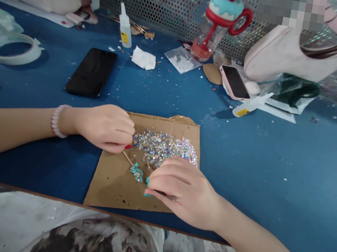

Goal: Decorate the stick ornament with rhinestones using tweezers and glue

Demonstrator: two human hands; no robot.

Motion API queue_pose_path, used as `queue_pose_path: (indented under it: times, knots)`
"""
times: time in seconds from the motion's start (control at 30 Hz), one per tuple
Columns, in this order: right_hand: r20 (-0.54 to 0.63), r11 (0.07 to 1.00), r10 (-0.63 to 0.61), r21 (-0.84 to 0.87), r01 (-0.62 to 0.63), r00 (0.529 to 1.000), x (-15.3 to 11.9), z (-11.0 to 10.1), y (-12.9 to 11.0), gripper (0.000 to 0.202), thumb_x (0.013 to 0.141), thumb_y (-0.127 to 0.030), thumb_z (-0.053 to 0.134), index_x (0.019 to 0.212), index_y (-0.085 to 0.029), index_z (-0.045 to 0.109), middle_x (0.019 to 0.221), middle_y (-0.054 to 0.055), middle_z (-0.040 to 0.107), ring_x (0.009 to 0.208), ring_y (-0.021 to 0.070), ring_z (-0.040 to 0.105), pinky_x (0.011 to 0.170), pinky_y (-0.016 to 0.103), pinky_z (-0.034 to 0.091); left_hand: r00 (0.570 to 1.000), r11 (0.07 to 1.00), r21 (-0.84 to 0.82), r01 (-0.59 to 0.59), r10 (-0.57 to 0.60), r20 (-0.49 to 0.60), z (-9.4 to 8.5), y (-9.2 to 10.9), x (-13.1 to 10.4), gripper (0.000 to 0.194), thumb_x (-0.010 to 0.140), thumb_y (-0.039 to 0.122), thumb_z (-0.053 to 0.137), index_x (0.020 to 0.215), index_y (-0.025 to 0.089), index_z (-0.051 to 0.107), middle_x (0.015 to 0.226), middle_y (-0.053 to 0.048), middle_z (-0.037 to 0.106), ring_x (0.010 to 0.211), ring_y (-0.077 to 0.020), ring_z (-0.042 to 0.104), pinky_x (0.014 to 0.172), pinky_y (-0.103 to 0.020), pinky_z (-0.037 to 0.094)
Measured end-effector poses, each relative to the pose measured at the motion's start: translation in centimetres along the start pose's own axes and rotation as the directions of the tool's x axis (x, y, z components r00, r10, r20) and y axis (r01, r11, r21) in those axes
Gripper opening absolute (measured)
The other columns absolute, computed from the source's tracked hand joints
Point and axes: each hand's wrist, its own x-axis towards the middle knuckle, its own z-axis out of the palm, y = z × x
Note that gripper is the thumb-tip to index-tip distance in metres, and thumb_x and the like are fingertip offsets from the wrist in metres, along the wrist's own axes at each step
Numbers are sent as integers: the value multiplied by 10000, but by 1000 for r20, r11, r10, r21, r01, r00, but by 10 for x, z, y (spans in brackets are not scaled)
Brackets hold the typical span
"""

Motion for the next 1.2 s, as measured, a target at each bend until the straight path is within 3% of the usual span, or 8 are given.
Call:
queue_pose_path:
  times: [1.2]
  knots:
    - [6,1000,-5,-21,5,1000,1,0,-3,35,902,-146,600,873,-159,614,754,42,690,714,125,622,689,290,525,1000,1000,8,0,0,20,0,-1,0,301,922,201,383,645,200,501,595,10,544,541,-128,475,516,-305,314]
